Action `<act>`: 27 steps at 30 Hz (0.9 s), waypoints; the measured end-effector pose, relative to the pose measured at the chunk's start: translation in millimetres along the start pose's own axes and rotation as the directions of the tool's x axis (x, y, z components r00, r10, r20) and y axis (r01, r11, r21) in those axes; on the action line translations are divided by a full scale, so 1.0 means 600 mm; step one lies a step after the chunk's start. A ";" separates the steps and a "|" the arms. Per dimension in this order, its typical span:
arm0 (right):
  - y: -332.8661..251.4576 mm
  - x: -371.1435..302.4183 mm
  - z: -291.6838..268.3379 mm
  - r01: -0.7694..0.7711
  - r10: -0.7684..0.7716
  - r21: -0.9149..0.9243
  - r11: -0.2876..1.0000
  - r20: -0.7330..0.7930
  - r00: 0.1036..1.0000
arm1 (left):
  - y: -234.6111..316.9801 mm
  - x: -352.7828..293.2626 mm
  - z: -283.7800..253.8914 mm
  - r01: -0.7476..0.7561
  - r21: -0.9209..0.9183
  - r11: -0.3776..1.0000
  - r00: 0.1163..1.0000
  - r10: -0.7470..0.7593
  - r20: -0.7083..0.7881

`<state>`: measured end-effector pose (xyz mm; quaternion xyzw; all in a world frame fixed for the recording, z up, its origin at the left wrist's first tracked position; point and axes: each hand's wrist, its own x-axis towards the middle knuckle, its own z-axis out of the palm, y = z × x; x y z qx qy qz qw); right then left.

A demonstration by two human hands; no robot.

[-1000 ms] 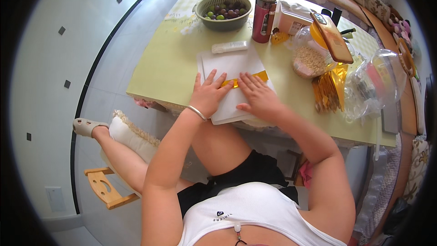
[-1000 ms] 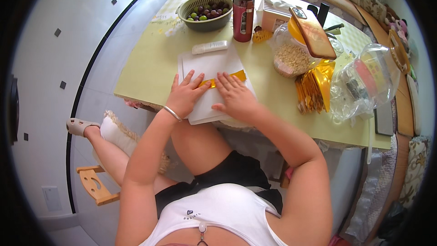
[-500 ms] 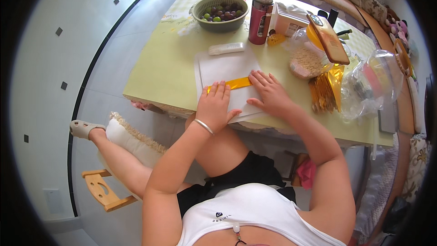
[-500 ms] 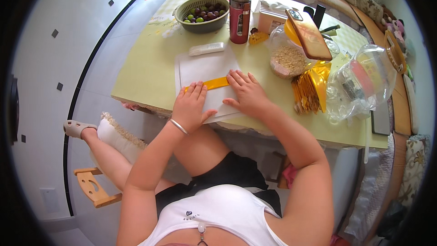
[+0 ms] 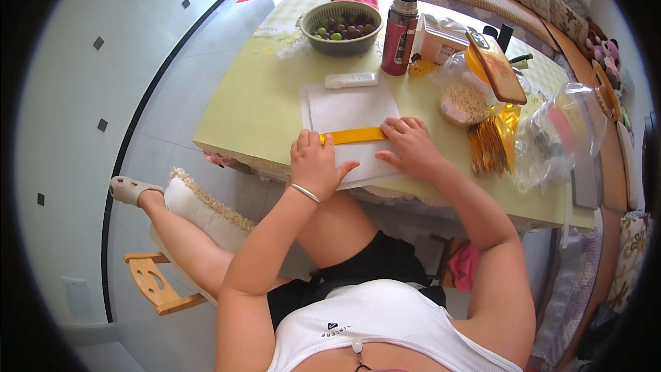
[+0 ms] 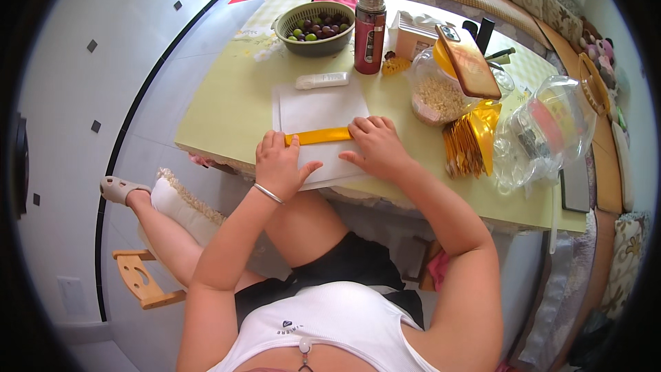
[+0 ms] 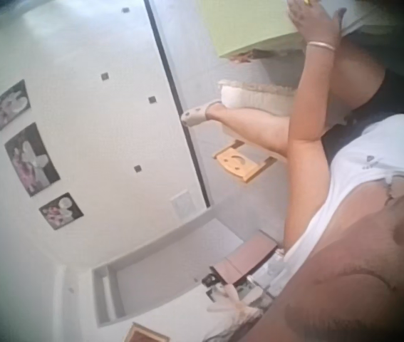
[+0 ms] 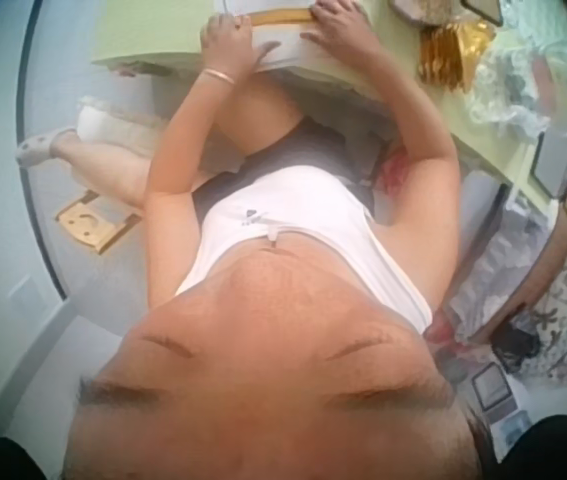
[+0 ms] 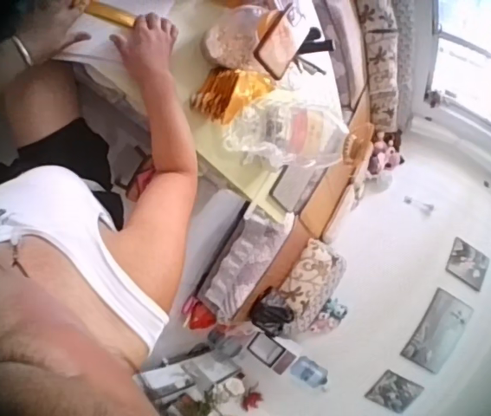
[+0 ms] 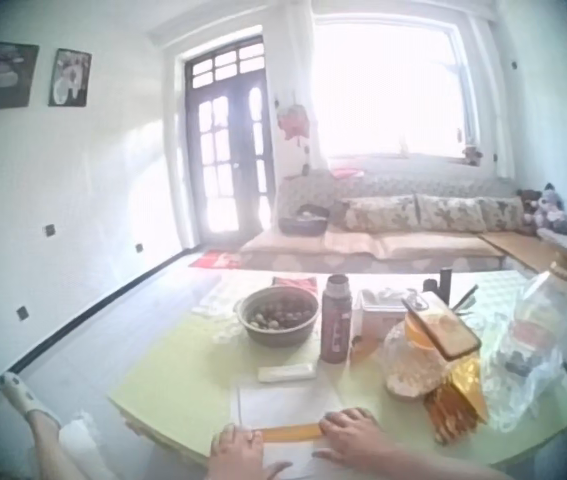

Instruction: The person sits at a table and folds a yellow sheet of paper into a triangular shape using a white paper as a guide. They repeat this folding process multiple times, stacking the finished yellow triangles on the table.

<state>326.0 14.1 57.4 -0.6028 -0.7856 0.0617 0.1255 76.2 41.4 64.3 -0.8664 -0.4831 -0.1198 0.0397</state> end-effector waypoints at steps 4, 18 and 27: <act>0.053 0.032 0.016 0.076 -0.078 -0.018 0.997 -0.223 0.972 | -0.017 -0.011 0.005 -0.076 -0.017 0.997 0.995 0.075 -0.063; -0.018 -0.038 -0.006 0.259 -0.245 0.074 0.963 -0.157 0.957 | -0.078 0.065 0.018 -0.077 -0.076 0.994 0.988 0.086 0.127; -0.072 -0.085 -0.034 0.318 -0.348 0.170 0.933 0.201 0.916 | -0.055 0.130 0.031 -0.290 -0.077 0.954 0.950 0.277 -0.145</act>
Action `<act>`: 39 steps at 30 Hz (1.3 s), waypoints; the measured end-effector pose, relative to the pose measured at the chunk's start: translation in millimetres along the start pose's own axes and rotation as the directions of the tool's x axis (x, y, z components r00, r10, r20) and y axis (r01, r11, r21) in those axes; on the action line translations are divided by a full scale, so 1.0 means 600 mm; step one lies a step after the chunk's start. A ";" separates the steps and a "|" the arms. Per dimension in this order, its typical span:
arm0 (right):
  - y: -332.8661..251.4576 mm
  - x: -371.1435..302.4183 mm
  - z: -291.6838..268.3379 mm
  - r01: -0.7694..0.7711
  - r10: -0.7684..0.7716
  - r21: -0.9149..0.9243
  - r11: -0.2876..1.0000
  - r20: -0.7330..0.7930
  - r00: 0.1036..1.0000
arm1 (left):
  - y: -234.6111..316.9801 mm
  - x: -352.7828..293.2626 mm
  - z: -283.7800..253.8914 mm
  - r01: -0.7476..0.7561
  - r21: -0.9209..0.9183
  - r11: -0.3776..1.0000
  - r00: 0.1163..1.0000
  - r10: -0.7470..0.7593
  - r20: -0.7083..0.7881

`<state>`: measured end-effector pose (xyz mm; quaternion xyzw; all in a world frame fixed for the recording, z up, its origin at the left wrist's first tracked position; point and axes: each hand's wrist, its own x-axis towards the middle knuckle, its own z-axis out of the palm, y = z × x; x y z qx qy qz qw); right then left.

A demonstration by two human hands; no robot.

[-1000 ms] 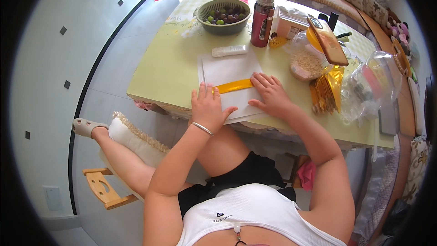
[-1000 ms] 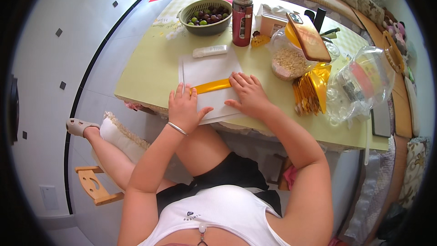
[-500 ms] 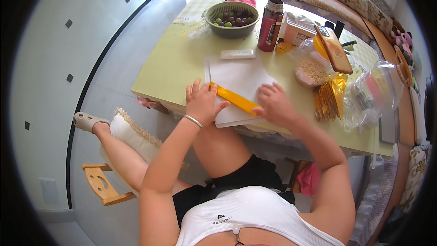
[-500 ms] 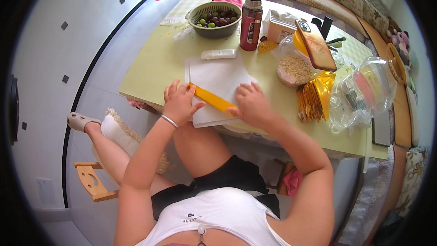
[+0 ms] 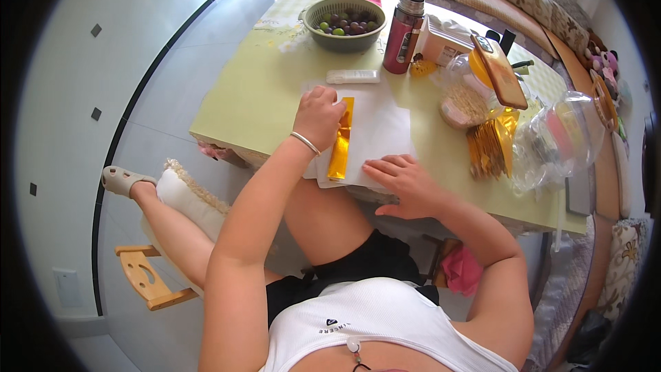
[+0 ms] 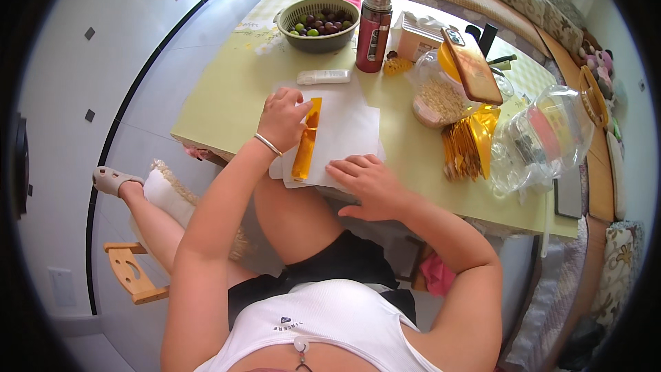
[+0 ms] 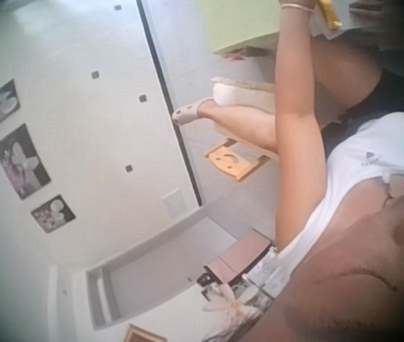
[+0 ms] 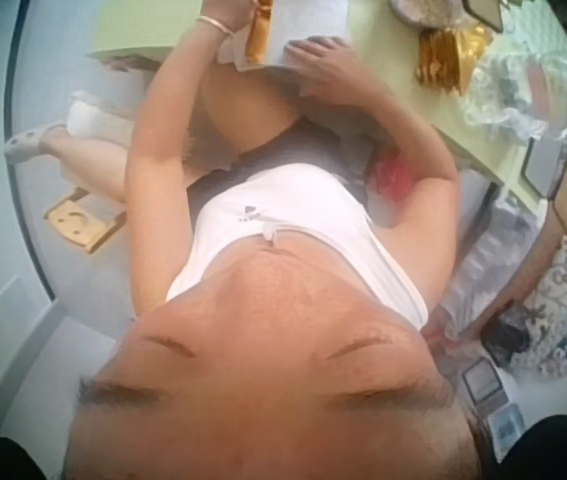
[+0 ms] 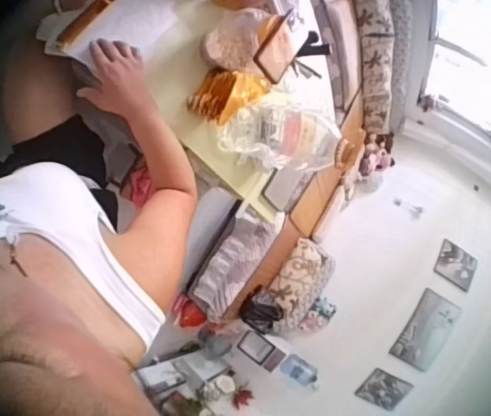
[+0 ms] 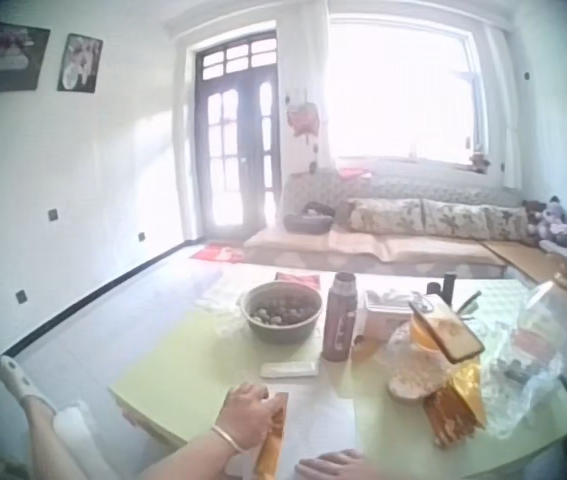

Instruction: The person sits at a table and folds a yellow sheet of paper into a triangular shape using a white paper as a guide. They repeat this folding process multiple times, stacking the finished yellow triangles on the table.

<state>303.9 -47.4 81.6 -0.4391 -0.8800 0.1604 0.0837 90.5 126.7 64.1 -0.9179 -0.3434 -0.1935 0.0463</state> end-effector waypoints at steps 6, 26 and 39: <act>0.043 -0.031 -0.003 -0.199 0.185 -0.119 0.973 -0.122 0.975 | 0.025 -0.032 0.018 -0.160 0.140 0.977 0.986 0.152 0.070; 0.010 -0.007 0.026 -0.053 0.083 0.091 0.994 -0.363 0.928 | 0.114 -0.194 -0.057 0.065 -0.420 0.905 0.993 -0.100 -0.061; 0.113 0.063 0.004 -0.191 0.448 0.700 0.688 -0.202 0.871 | 0.040 -0.157 -0.011 0.211 -0.634 0.744 0.946 -0.320 -0.061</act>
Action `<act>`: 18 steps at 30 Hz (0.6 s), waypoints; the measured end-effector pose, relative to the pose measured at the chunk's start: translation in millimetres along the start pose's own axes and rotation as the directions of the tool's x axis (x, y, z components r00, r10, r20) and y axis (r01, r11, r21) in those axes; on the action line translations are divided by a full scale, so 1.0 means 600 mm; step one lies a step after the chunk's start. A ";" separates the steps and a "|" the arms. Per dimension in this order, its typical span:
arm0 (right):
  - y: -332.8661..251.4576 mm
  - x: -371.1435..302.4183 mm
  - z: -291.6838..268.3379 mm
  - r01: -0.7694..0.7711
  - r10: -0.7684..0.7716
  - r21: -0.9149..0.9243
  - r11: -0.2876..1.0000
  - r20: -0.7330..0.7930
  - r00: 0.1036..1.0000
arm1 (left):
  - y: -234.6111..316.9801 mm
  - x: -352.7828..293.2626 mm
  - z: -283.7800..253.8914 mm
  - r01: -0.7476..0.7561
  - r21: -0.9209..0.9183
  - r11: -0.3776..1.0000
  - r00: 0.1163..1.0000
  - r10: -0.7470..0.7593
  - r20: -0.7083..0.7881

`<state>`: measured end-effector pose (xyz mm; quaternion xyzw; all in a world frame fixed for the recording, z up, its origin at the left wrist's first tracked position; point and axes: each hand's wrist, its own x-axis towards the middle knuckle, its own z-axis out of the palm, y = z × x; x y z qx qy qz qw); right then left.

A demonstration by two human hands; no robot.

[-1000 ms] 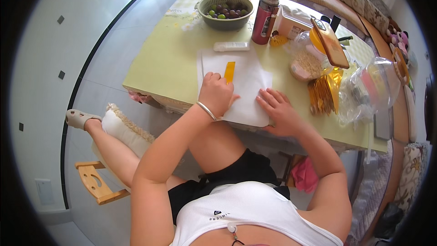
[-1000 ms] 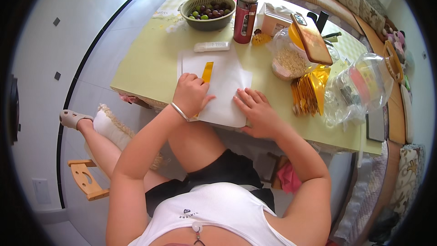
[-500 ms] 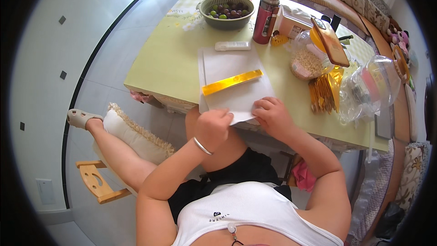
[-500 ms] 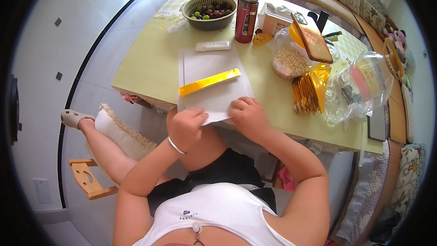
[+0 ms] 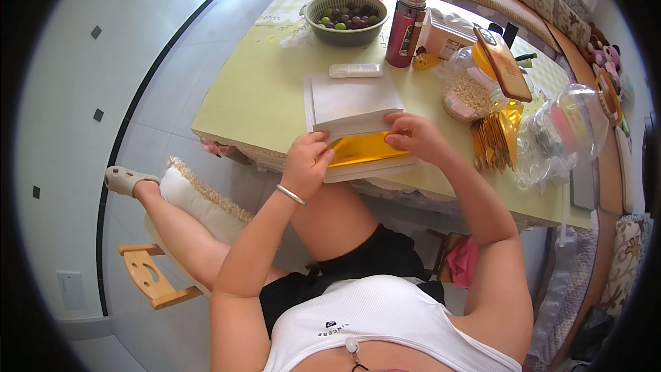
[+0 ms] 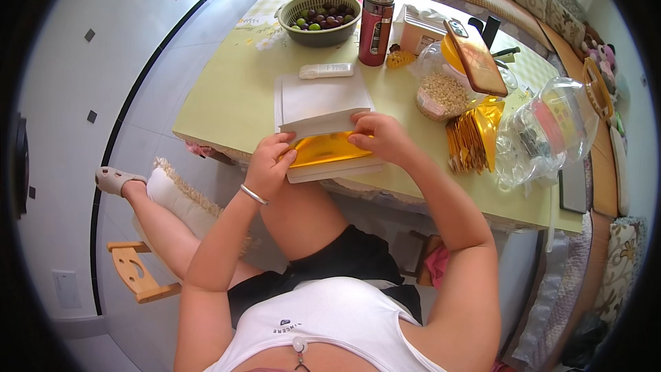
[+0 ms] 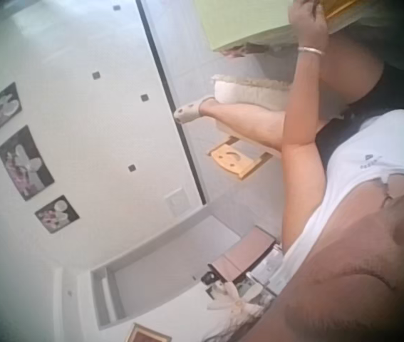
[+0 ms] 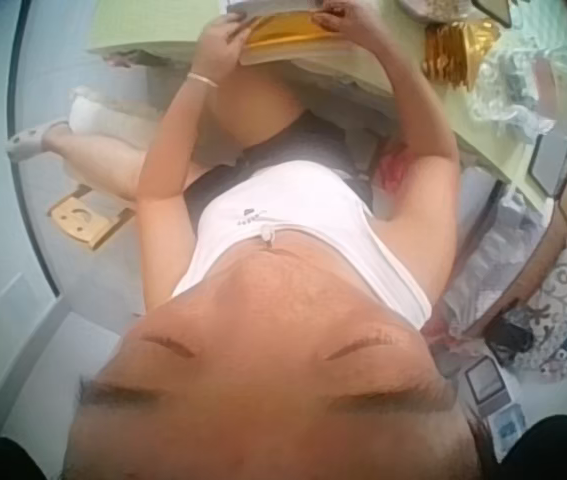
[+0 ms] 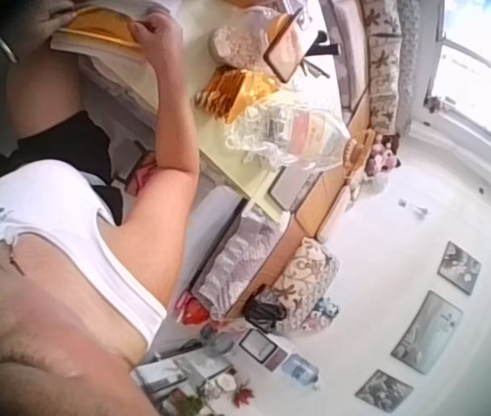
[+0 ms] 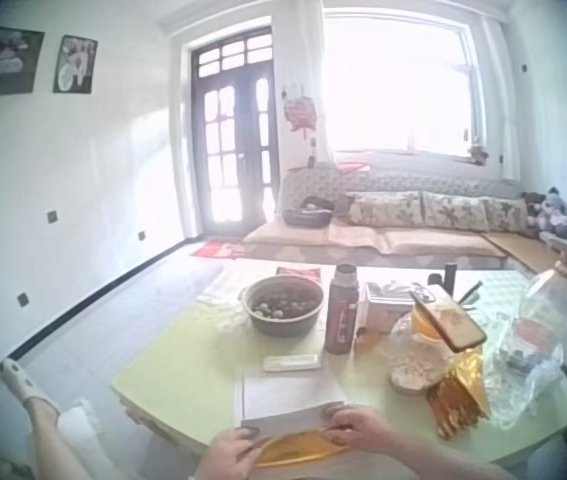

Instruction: The person sits at a table and folds a yellow sheet of paper into a triangular shape using a white paper as a guide. They repeat this folding process multiple times, stacking the finished yellow triangles on the table.

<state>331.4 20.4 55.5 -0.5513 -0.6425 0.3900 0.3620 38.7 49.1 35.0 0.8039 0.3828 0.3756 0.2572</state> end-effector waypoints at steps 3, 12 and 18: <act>0.011 0.016 0.004 -0.073 0.052 -0.146 0.987 -0.144 0.988 | 0.011 0.017 0.005 0.110 0.139 0.984 0.993 -0.102 -0.066; 0.013 0.024 0.034 -0.120 -0.039 -0.423 0.898 -0.349 0.936 | 0.026 0.051 0.022 0.225 0.399 0.889 0.974 -0.204 -0.095; 0.003 0.023 0.043 -0.133 -0.035 -0.417 0.899 -0.372 0.928 | 0.030 0.041 0.036 -0.502 0.489 0.713 0.852 0.504 0.139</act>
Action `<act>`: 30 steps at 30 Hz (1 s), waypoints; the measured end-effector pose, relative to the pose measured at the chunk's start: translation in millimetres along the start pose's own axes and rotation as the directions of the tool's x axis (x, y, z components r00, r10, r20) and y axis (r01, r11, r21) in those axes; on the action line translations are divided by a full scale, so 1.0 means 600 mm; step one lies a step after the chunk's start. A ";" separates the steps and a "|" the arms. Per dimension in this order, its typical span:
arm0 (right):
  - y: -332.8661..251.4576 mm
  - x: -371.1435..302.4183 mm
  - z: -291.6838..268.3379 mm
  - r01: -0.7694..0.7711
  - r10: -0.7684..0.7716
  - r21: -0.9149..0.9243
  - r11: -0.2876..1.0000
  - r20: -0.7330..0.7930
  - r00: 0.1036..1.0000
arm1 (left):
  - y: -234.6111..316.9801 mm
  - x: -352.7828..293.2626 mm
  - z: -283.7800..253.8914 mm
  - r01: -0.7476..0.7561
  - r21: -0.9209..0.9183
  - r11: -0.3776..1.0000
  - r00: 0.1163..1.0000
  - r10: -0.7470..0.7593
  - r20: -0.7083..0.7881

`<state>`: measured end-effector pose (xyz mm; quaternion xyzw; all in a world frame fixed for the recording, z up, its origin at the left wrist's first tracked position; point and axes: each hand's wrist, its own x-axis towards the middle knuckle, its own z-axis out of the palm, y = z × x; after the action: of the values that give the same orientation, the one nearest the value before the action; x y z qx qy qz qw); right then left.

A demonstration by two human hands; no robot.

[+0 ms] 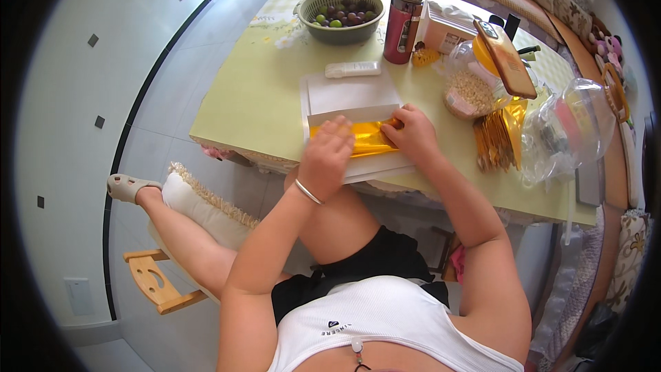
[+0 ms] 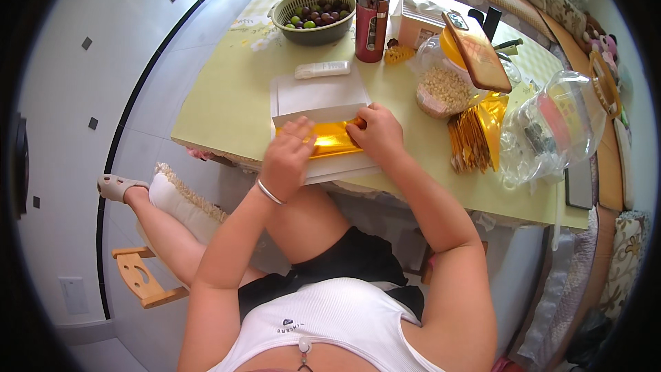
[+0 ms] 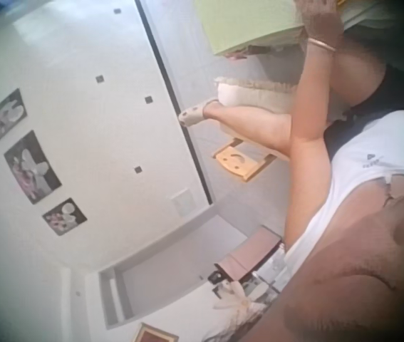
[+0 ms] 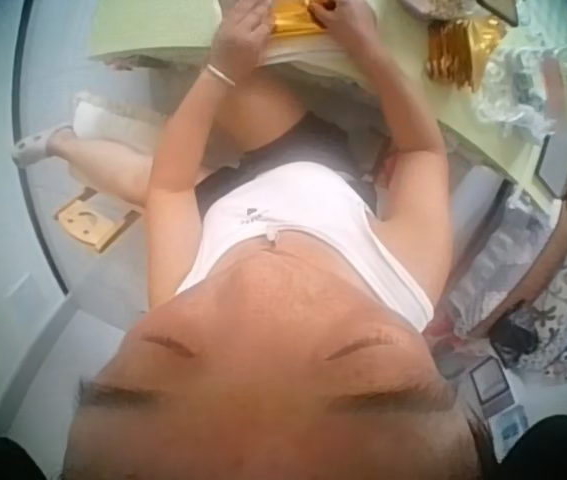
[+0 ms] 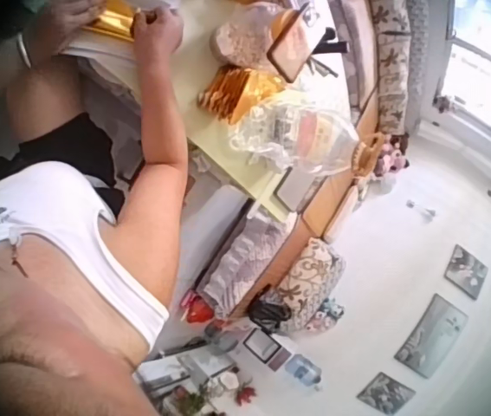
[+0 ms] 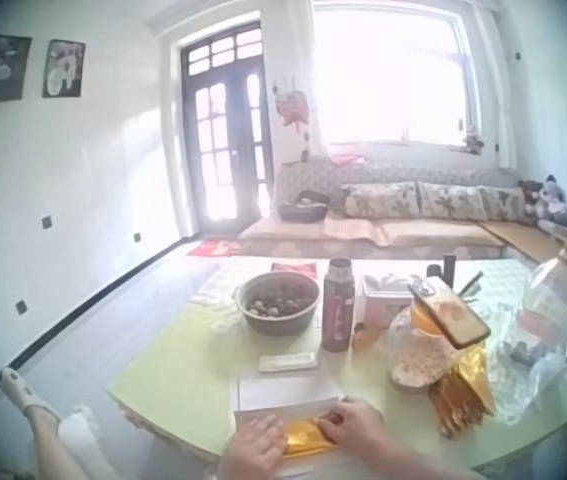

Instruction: The person sits at a table and folds a yellow sheet of paper into a triangular shape using a white paper as a guide. They repeat this folding process multiple times, stacking the finished yellow triangles on the table.

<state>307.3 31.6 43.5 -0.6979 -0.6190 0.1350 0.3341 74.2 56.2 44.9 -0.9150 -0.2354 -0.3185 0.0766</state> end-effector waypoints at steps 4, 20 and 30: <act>0.002 0.000 -0.001 -0.001 0.001 -0.008 1.000 0.003 1.000 | 0.038 -0.013 0.007 0.167 -0.101 0.981 0.950 -0.133 0.281; -0.014 -0.015 0.003 0.364 -0.429 -0.433 0.825 -0.059 0.901 | 0.050 -0.010 0.008 0.176 0.013 0.984 0.907 -0.168 0.386; 0.009 -0.093 -0.022 0.521 -0.404 -0.296 0.801 0.375 0.834 | 0.034 -0.062 -0.021 0.260 0.037 0.965 0.833 -0.244 0.497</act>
<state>308.6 -25.7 37.5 -0.5471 -0.8284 0.0258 0.1175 51.7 20.4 32.0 -0.9281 -0.3603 -0.0833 -0.0437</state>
